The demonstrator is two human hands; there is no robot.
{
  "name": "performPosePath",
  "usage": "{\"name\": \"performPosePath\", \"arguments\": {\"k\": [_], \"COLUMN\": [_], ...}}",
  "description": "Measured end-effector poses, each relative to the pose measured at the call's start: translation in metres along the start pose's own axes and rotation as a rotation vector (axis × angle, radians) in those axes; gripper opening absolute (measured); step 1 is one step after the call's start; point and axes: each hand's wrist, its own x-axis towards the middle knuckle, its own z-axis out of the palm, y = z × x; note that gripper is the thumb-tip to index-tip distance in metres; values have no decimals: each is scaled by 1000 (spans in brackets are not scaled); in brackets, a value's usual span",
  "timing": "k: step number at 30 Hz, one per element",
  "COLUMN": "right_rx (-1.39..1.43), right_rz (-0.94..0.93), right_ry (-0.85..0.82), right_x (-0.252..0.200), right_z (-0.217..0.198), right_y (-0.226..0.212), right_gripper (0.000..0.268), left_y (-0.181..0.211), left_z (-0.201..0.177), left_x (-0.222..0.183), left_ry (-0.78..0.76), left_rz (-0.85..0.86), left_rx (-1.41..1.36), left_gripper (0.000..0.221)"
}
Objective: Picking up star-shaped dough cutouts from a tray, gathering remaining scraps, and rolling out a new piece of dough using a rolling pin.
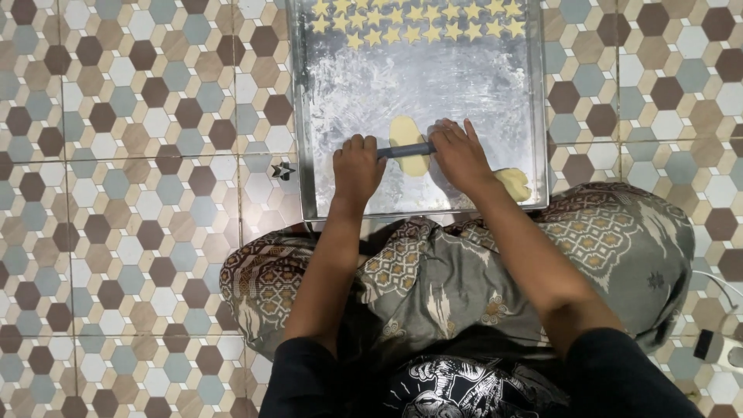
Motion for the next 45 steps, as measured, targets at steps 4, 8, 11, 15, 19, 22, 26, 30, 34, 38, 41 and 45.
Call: {"name": "performPosePath", "arguments": {"k": [4, 8, 11, 15, 19, 22, 26, 30, 34, 38, 41, 45], "right_rx": [116, 177, 97, 127, 64, 46, 21, -3, 4, -15, 5, -14], "right_rz": [106, 179, 243, 293, 379, 407, 443, 322, 386, 408, 458, 448], "right_ry": [-102, -163, -171, -136, -143, -130, -139, 155, 76, 79, 6, 33], "right_x": [4, 1, 7, 23, 35, 46, 61, 69, 82, 91, 96, 102], "right_z": [10, 17, 19, 15, 26, 30, 28, 54, 49, 44, 41, 41], "right_y": [3, 2, -6, -9, -6, -3, 0, 16, 19, 21, 22, 25], "right_gripper": [27, 45, 62, 64, 66, 65, 64, 67, 68, 69, 70, 70], "left_y": [5, -1, -1, -1, -4, -9, -14, -11, -11, -11, -11, -12], "left_z": [-10, 49, 73, 66, 71, 75, 80, 67, 63, 72, 76, 79], "left_x": [7, 30, 39, 51, 62, 73, 91, 102, 117, 128, 136, 144], "left_ry": [88, 96, 176, 237, 216, 219, 269, 301, 270, 335, 426, 521], "left_rz": [-18, -35, -30, -31, -76, -85, -88, -81, -136, -231, -252, -244], "left_rx": [-112, 19, 43, 6, 9, -4, 22, -7, -35, -5, 21, 45], "left_gripper": [47, 64, 66, 62, 64, 68, 73, 72, 69, 64, 60, 55]}}
